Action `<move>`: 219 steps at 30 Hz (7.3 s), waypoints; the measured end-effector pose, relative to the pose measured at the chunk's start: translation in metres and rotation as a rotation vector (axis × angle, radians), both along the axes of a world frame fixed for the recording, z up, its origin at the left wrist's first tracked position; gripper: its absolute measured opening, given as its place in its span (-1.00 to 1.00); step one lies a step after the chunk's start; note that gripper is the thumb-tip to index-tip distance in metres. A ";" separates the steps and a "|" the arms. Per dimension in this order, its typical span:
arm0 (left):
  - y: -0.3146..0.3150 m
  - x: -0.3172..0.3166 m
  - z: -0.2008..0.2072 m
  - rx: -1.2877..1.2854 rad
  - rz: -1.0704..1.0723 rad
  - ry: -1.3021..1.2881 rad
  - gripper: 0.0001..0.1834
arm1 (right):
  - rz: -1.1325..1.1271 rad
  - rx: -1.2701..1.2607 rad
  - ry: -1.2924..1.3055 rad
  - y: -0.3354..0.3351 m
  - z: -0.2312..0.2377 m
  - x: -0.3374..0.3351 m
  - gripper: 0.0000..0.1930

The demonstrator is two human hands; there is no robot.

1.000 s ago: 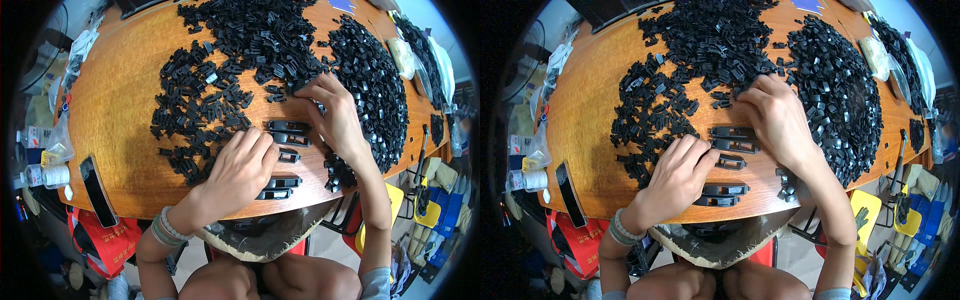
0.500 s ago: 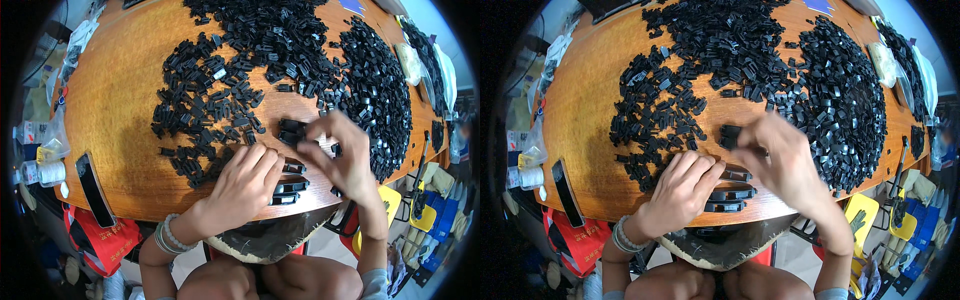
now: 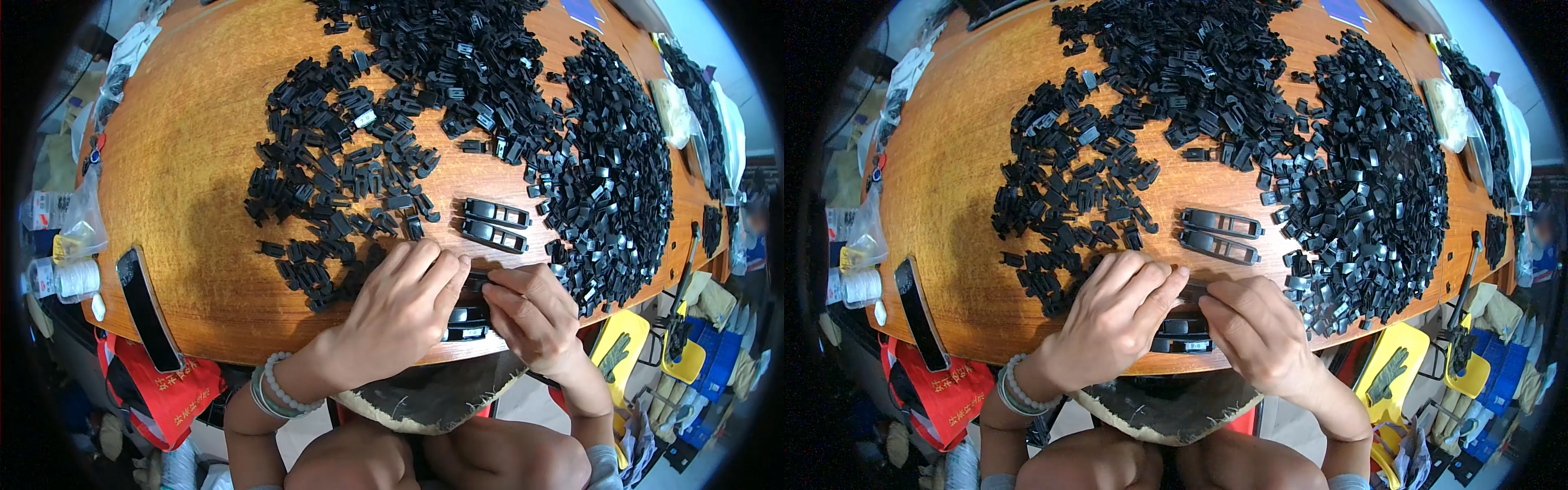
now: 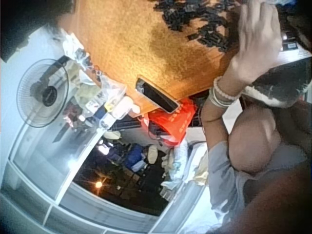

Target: The person assembles plastic components by fitting and snapping plastic pieces together by hand, tapping them with a small mallet, and arranging the assembled parts in a row on the table.

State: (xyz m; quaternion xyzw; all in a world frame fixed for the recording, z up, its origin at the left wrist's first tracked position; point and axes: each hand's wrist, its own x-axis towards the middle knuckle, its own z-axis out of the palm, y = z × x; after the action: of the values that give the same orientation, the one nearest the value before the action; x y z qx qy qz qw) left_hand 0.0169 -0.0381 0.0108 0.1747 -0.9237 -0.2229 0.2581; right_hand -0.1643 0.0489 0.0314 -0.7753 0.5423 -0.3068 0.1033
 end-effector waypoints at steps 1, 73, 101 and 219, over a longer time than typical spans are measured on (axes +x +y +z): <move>0.000 0.000 0.000 0.001 0.000 0.002 -0.60 | -0.013 -0.016 -0.008 0.000 -0.002 0.000 -0.68; -0.021 -0.051 0.028 -0.235 0.114 0.430 -0.77 | -0.227 0.326 -1.653 -0.035 0.029 -0.004 -0.79; -0.002 -0.020 0.003 -0.066 0.044 0.029 -0.74 | -0.228 -0.150 0.185 -0.013 -0.016 -0.022 -0.69; 0.072 0.020 0.008 1.116 -0.079 0.144 -0.54 | 0.013 0.176 -1.031 0.060 -0.017 0.030 -0.74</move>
State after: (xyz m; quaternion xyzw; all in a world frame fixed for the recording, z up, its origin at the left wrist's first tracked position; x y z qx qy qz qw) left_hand 0.0366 0.0335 0.0184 0.2343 -0.6517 -0.6983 0.1807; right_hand -0.1346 0.1087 0.0147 -0.5154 0.4400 -0.6013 0.4233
